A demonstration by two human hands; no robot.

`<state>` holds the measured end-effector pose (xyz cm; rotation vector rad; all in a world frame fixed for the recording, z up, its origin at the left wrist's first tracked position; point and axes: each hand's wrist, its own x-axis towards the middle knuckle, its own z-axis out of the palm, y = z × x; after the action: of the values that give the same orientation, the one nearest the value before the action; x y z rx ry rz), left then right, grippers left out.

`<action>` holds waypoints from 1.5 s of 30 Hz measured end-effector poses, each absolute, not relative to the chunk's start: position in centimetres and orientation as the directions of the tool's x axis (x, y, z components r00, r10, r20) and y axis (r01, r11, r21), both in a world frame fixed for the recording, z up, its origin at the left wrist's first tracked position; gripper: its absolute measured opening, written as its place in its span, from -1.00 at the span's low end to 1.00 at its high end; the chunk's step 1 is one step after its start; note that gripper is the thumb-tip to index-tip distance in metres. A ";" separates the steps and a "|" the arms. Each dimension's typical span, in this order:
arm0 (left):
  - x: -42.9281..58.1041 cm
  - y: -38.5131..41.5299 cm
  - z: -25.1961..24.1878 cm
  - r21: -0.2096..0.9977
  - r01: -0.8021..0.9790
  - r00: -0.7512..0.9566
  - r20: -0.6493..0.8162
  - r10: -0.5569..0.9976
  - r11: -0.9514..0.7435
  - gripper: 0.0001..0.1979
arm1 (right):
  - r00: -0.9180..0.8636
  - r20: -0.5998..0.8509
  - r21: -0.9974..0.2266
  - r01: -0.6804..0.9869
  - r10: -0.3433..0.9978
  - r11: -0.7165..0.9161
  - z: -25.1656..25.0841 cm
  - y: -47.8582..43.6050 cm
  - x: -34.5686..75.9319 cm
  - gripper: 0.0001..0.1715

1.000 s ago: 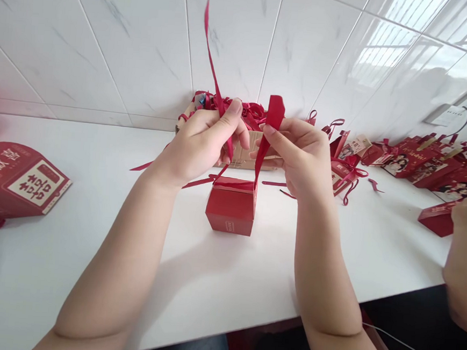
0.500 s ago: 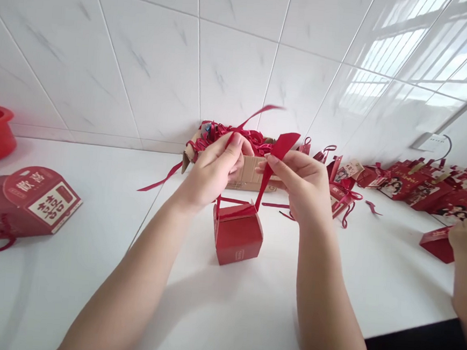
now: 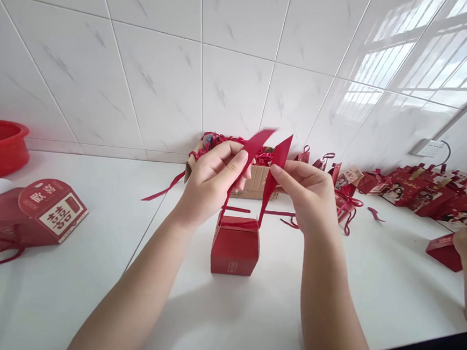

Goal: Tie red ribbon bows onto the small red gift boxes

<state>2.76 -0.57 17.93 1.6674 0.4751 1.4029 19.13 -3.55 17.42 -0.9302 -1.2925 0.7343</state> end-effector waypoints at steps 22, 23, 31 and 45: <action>1.8 -0.2 18.3 0.813 -0.167 0.104 0.577 0.810 -0.557 -0.93 | 0.281 0.539 -0.839 0.091 0.794 0.537 17.5 -4.0 20.1 -0.82; 1.9 -0.2 18.3 0.814 -0.160 0.119 0.578 0.808 -0.558 -0.93 | 0.277 0.545 -0.834 0.092 0.791 0.543 17.5 -4.0 20.0 -0.81; 2.3 -0.8 18.5 0.817 -0.155 0.194 0.577 0.794 -0.555 -0.89 | 0.290 0.587 -0.799 0.056 0.756 0.599 17.4 -3.9 19.4 -0.84; 2.6 -0.4 18.1 0.797 -0.126 0.189 0.604 0.774 -0.591 -0.84 | 0.274 0.653 -0.755 0.157 0.706 0.637 16.8 -3.3 19.0 -0.78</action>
<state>2.56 -0.36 18.09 1.7087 0.6173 1.5021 19.04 -3.29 16.82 -0.8430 -1.2682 0.4346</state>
